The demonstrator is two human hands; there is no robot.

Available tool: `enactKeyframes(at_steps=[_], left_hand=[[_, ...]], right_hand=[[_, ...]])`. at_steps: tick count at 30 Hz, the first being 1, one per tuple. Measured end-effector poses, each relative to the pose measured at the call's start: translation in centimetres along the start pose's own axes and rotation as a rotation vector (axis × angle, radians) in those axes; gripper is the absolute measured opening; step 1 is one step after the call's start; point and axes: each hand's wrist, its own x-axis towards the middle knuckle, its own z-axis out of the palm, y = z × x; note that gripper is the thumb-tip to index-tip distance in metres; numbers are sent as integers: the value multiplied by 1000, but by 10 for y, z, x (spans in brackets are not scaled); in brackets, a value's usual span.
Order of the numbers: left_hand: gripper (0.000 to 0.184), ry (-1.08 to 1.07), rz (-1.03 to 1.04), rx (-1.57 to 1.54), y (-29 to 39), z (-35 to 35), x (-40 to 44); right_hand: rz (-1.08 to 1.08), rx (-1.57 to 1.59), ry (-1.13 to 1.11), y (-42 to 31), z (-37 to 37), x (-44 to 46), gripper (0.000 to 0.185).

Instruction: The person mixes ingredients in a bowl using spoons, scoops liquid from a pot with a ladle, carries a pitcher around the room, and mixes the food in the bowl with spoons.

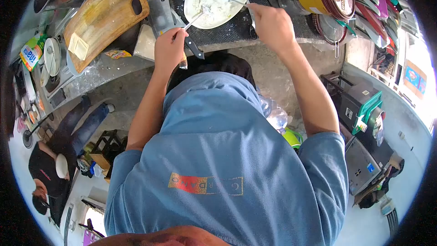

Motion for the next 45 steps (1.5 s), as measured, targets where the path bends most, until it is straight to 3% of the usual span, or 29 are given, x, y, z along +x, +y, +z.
enactKeyframes(at_steps=[4,6,12,20,26,29,32,35,38,45], left_hand=[[24,11,18,-56,-1,3,6],[22,73,167,178,2,-5,6],[21,97,215,277,30,-23,3],[20,48,242,238,37,-10,12],[20,91,247,421,33,-8,10],[19,77,191,254,36,-12,7],[19,153,339,298,30,-3,10],[18,153,268,330,37,-10,11],[19,220,356,365,41,-14,21],[19,207,400,346,29,-5,45]], right_hand=[[-62,-176,-90,-2,26,-1,35],[-85,-220,-51,5,41,5,35],[-72,-341,-73,0,52,2,42],[-27,-189,-54,-18,38,-4,38],[8,-226,-44,-25,19,-13,32],[11,-193,-15,-15,33,-9,31],[6,-184,-3,-16,39,-7,34],[74,-218,-20,-21,17,-8,33],[164,-218,33,-6,7,-11,27],[207,-138,9,12,37,7,27]])
